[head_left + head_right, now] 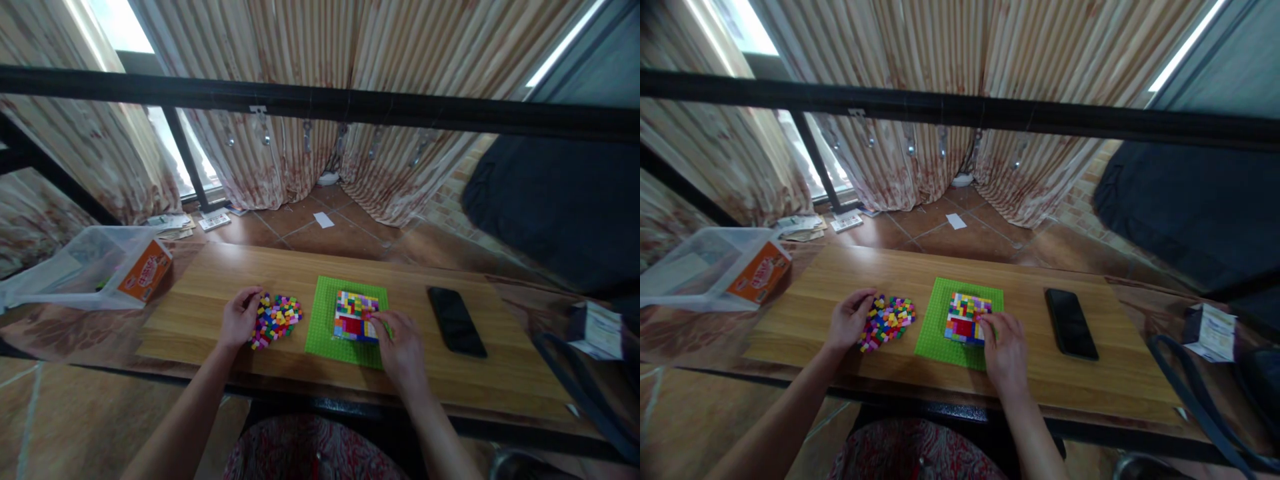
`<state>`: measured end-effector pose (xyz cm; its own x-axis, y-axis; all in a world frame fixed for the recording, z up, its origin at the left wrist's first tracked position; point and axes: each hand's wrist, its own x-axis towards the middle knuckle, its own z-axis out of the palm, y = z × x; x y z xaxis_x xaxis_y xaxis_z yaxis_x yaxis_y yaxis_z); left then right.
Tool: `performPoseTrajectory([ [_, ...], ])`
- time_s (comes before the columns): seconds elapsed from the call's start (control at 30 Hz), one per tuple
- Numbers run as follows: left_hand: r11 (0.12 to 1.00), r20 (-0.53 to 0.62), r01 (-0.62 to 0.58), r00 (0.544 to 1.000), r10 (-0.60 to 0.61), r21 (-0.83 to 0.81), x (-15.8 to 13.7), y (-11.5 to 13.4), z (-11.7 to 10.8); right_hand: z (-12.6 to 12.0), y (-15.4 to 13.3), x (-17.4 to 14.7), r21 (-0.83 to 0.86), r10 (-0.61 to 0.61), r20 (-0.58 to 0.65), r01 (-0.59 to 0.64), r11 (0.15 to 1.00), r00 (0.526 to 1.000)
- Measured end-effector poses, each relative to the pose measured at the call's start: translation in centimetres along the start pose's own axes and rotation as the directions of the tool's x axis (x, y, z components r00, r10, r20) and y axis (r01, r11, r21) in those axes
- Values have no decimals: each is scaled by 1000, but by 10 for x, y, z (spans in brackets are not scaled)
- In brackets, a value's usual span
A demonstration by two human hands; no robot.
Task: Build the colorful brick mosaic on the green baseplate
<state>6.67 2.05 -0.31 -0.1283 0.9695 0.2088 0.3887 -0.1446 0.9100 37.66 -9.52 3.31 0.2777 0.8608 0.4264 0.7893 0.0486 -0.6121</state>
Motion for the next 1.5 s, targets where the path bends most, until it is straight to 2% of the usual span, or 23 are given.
performPoseTrajectory([
  [0.13, 1000, -3, 3, 1000, -3, 17, 0, 0, -1, 5, 15, 14, -20, -3, 1, 3, 1000, 1000],
  [0.3, 999, -1, -12, 1000, 12, 42, 0, 0, -1, 12, 17, 22, 22, 26, 60, -27, 999, 998],
  [0.43, 999, 2, -15, 1000, 15, 32, 1, -3, -1, 13, 17, 26, 61, 70, 60, -74, 995, 996],
  [0.63, 1000, 6, 23, 1000, -23, 15, 0, -1, -1, 19, 22, 26, 167, 211, 33, -214, 962, 977],
  [0.87, 1000, -1, 13, 1000, -13, 18, 0, 1, 0, 27, 28, 24, 329, 409, 136, -431, 840, 902],
  [1.37, 998, 5, 17, 1000, -17, 60, 1, -2, 0, 26, 23, 29, 399, 435, 170, -465, 790, 884],
  [1.5, 998, 8, 18, 1000, -18, 54, 1, -1, 0, 24, 25, 24, 510, 418, 172, -444, 737, 892],
])
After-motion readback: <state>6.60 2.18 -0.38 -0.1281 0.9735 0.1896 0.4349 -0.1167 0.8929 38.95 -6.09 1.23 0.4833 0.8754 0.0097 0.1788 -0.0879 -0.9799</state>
